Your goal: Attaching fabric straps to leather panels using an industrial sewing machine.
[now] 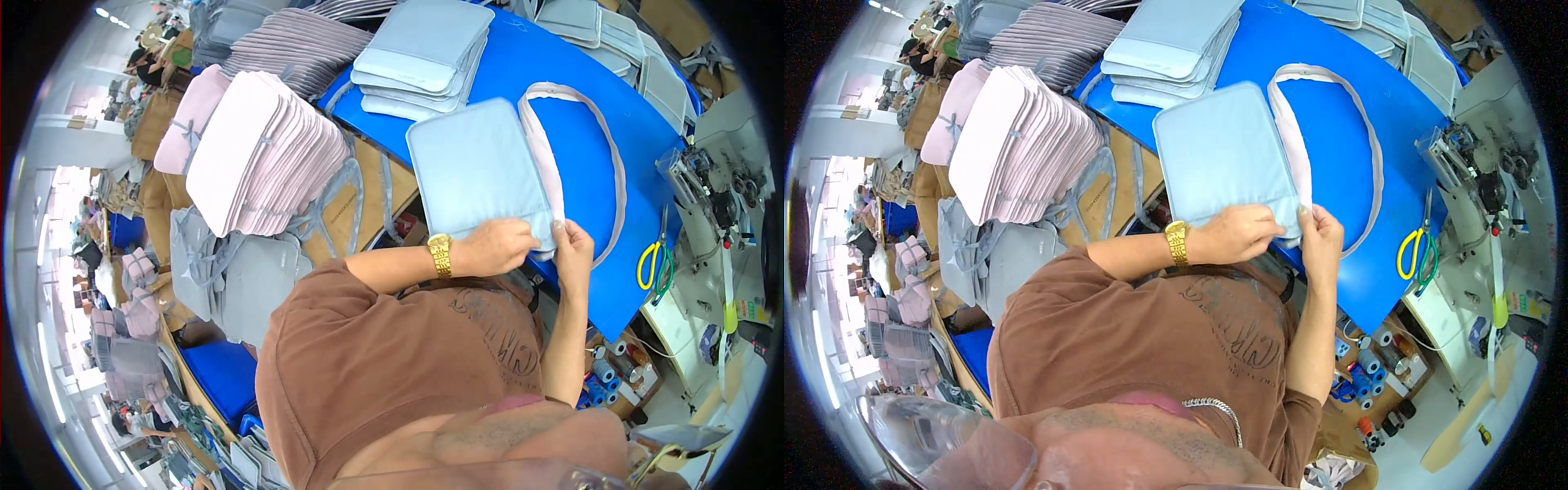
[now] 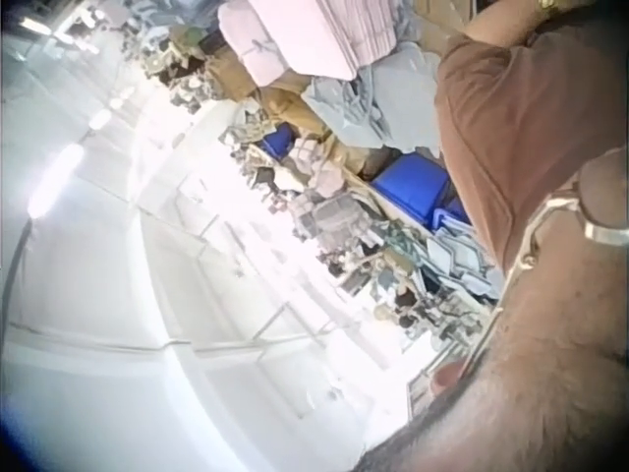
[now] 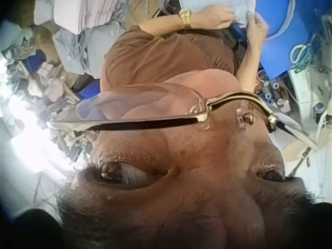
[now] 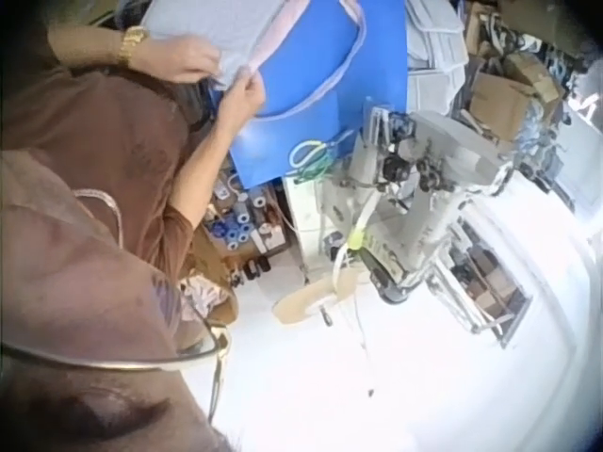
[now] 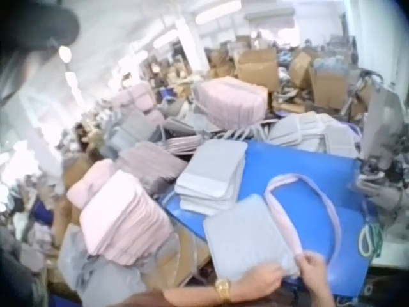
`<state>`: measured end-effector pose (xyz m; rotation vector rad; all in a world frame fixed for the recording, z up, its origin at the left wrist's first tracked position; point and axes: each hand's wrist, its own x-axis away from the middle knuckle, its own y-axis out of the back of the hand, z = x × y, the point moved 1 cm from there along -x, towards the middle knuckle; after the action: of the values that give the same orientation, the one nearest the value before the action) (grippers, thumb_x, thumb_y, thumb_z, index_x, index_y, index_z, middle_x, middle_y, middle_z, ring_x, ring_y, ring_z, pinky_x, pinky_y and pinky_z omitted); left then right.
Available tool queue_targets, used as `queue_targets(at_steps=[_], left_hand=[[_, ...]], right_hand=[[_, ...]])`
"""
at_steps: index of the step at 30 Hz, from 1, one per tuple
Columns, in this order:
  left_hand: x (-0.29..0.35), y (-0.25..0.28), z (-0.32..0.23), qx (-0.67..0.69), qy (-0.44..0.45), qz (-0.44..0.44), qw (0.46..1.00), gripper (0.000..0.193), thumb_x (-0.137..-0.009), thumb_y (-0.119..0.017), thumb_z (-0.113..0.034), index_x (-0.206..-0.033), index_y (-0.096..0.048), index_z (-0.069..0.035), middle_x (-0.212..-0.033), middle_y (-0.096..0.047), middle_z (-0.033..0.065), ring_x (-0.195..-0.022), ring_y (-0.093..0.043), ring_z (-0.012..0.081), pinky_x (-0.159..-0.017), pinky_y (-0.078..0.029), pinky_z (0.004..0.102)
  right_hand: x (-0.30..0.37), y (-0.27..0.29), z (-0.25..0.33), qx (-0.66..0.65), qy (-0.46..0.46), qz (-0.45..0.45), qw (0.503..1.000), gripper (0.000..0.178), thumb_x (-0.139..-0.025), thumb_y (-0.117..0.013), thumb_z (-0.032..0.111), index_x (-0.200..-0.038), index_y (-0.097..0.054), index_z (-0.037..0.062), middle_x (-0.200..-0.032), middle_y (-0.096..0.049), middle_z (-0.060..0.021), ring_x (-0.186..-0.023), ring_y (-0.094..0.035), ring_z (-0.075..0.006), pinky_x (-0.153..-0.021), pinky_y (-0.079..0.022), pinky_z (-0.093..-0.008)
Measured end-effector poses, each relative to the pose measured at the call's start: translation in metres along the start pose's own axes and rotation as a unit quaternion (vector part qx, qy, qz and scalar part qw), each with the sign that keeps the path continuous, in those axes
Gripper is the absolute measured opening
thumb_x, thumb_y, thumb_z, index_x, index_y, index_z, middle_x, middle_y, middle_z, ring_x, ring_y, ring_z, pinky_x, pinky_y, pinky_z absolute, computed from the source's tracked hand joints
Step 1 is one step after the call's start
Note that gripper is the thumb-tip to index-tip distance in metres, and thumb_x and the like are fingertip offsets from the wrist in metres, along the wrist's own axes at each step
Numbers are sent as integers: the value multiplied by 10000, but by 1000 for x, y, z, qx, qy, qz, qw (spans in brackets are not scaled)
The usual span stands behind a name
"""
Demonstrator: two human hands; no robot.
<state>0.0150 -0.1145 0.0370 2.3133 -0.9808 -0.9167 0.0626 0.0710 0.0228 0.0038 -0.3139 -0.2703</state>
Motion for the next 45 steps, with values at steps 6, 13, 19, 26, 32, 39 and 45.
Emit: queue_targets(at_steps=[6, 13, 19, 26, 32, 39, 45], left_hand=[[-45, 14, 39, -96, -35, 13, 995, 148, -864, -639, -227, -937, -714, -122, -913, -607, 69, -977, -563, 263, -767, -492, 393], [-112, 46, 46, -124, -60, 355, 925, 167, -867, -643, -223, -880, -693, -65, -871, -688, 100, -867, -621, 280, -723, -499, 403], [-125, 56, 33, -1, -169, 337, 926, 215, -888, -625, -213, -934, -685, -12, -984, -686, 155, -864, -646, 291, -765, -506, 375], [-144, 60, 15, 138, -147, 390, 898, 120, -850, -669, -131, -834, -667, -12, -867, -686, 158, -919, -685, 308, -777, -513, 370], [-138, 64, 5, 111, -76, 405, 904, 127, -858, -663, -135, -857, -667, -8, -892, -690, 144, -788, -659, 255, -708, -508, 346], [-134, 81, -12, 109, -143, 370, 912, 107, -845, -676, -130, -861, -654, -26, -923, -669, 122, -855, -643, 250, -744, -496, 334], [-119, 81, -14, 105, -135, 294, 940, 94, -817, -707, -127, -868, -656, -67, -914, -602, 107, -895, -584, 287, -776, -466, 354]], right_hand=[[30, -5, 1, 78, 88, -19, 993, 230, -974, -591, 135, -1075, -666, -58, -761, -576, 46, -652, -442, -26, -561, -353, -215], [58, 1, 4, 162, 125, -46, 978, 200, -951, -602, 123, -1070, -660, -27, -794, -597, -8, -725, -501, -89, -640, -417, -268], [62, 1, 26, 138, 141, -12, 980, 317, -905, -654, 221, -1119, -639, -13, -942, -686, -141, -847, -644, -214, -758, -489, -338], [64, -3, 30, 144, 138, -24, 980, 315, -928, -653, 264, -1129, -664, 22, -894, -705, -116, -779, -664, -192, -694, -505, -323], [77, -7, 29, 127, 124, -29, 984, 318, -939, -650, 281, -1148, -672, 41, -890, -707, -104, -774, -666, -174, -687, -515, -312], [82, -12, 35, 143, 141, -34, 979, 303, -937, -656, 268, -1140, -683, 44, -857, -703, -88, -741, -661, -164, -655, -513, -304], [85, -12, 38, 183, 191, -78, 961, 294, -928, -666, 244, -1140, -682, 41, -810, -694, -93, -672, -636, -175, -605, -489, -311]])
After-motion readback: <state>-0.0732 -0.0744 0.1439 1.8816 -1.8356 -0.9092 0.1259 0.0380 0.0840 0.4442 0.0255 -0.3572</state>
